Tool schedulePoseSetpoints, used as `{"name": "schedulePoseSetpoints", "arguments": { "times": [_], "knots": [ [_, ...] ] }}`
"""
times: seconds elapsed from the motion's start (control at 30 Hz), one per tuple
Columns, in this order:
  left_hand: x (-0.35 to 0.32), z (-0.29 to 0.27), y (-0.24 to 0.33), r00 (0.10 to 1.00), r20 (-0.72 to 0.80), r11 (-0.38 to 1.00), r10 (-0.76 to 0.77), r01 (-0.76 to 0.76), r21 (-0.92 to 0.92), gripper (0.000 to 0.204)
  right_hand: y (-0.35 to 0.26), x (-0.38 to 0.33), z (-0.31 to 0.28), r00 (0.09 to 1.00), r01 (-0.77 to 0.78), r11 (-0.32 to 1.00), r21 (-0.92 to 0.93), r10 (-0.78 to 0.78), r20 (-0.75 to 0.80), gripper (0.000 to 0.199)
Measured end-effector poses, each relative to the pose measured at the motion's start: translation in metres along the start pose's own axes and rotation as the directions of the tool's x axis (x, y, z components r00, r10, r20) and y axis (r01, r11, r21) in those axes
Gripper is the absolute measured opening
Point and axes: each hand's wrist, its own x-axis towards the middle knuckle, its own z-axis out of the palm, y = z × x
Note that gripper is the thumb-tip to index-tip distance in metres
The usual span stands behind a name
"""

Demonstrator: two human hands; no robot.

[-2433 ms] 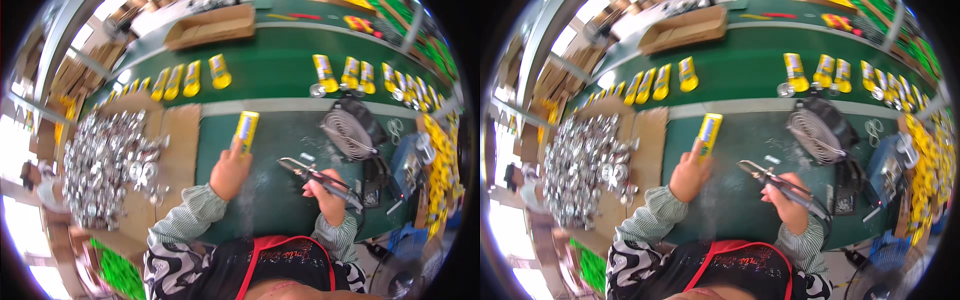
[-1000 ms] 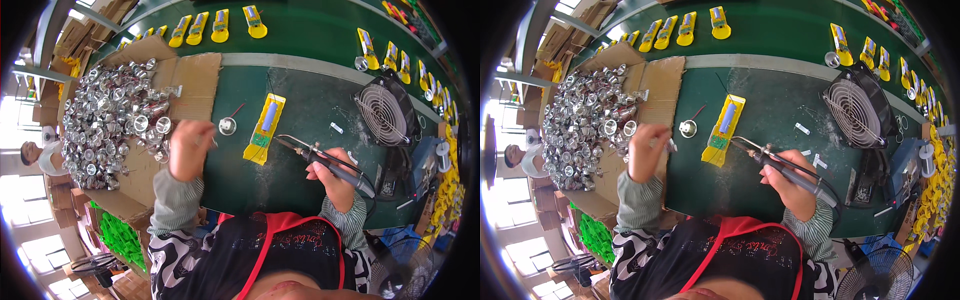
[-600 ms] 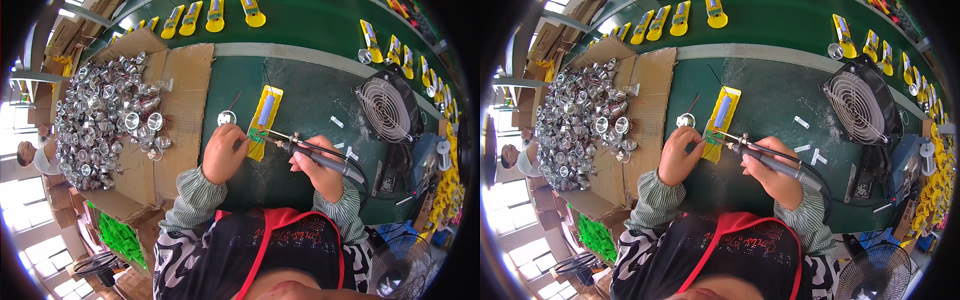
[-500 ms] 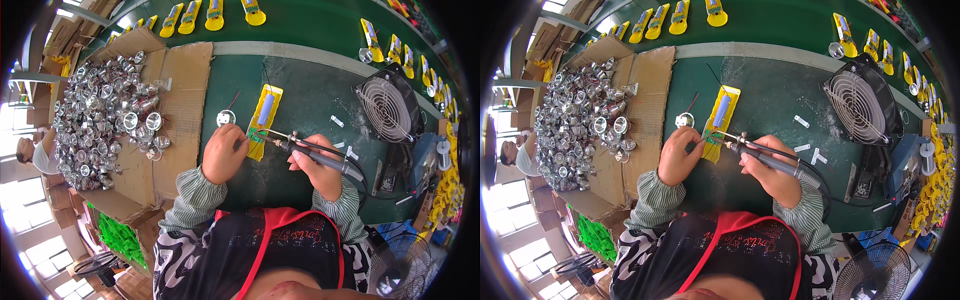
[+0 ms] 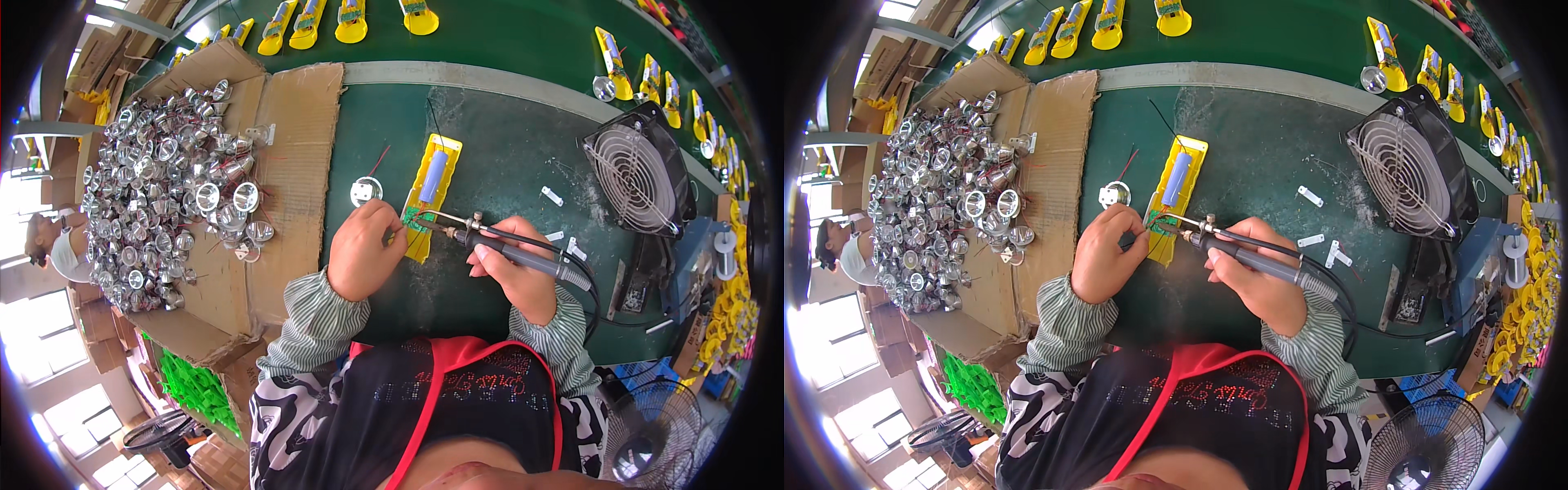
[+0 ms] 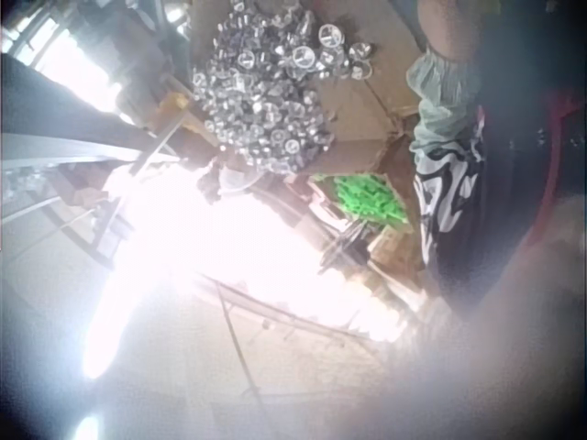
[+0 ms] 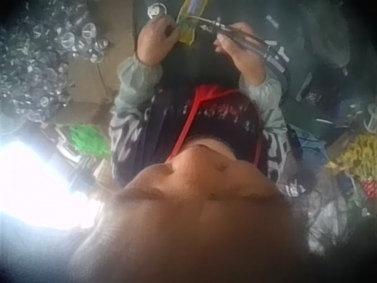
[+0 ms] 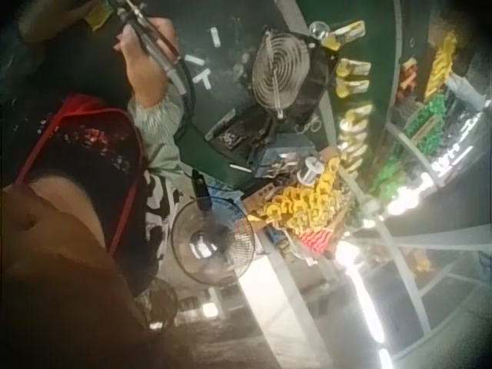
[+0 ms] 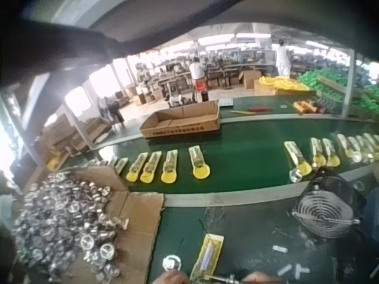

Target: The person solders circuit components onto flashlight casings using a soldering iron and places the assembled units onto a conveyor belt.

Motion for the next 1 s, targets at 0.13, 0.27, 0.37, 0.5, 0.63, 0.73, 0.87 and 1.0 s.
{"name": "schedulePoseSetpoints", "arguments": {
  "times": [0.13, 0.27, 0.37, 0.5, 0.63, 0.73, 0.87, 1.0],
  "knots": [
    [0.0, -0.001, 0.0, 1.0, 0.0, 1.0, 0.007, -0.007, 0.006, 0.01, -0.006, -0.003, -0.002, 1.0, -0.003, 1.0, 0.011, 0.003, -0.019, 0.015],
    [-0.001, -0.001, 0.0, 1.0, 0.002, 1.0, 0.008, -0.008, 0.008, 0.01, -0.008, -0.007, -0.006, 1.0, 0.009, 1.0, 0.013, -0.008, -0.023, 0.015],
    [-0.002, -0.001, 0.0, 1.0, -0.008, 1.0, 0.019, -0.019, 0.022, 0.011, -0.011, -0.013, -0.01, 1.0, 0.004, 0.999, -0.044, -0.005, -0.022, 0.016],
    [-0.006, -0.002, 0.001, 0.999, -0.016, 0.998, 0.045, -0.044, 0.044, 0.01, -0.011, -0.018, -0.012, 0.999, 0.016, 0.999, -0.028, -0.017, -0.046, 0.016],
    [-0.023, -0.016, -0.002, 0.989, -0.018, 0.989, 0.145, -0.144, 0.029, 0.014, -0.012, -0.019, -0.014, 0.999, 0.035, 0.999, -0.011, -0.036, -0.03, 0.016],
    [-0.032, -0.018, -0.006, 0.99, -0.062, 0.99, 0.123, -0.128, -0.066, 0.014, -0.013, -0.019, -0.014, 0.999, 0.042, 0.999, -0.004, -0.042, -0.024, 0.017],
    [-0.024, -0.009, 0.005, 0.989, -0.148, 0.995, 0.025, -0.038, -0.087, 0.01, -0.012, -0.017, -0.011, 0.999, 0.037, 0.999, 0.005, -0.037, -0.016, 0.017],
    [-0.015, 0.0, 0.005, 0.989, -0.136, 0.998, 0.066, -0.064, 0.022, 0.007, -0.012, -0.018, -0.01, 0.999, 0.045, 0.999, -0.004, -0.045, -0.001, 0.017]
  ]
}}
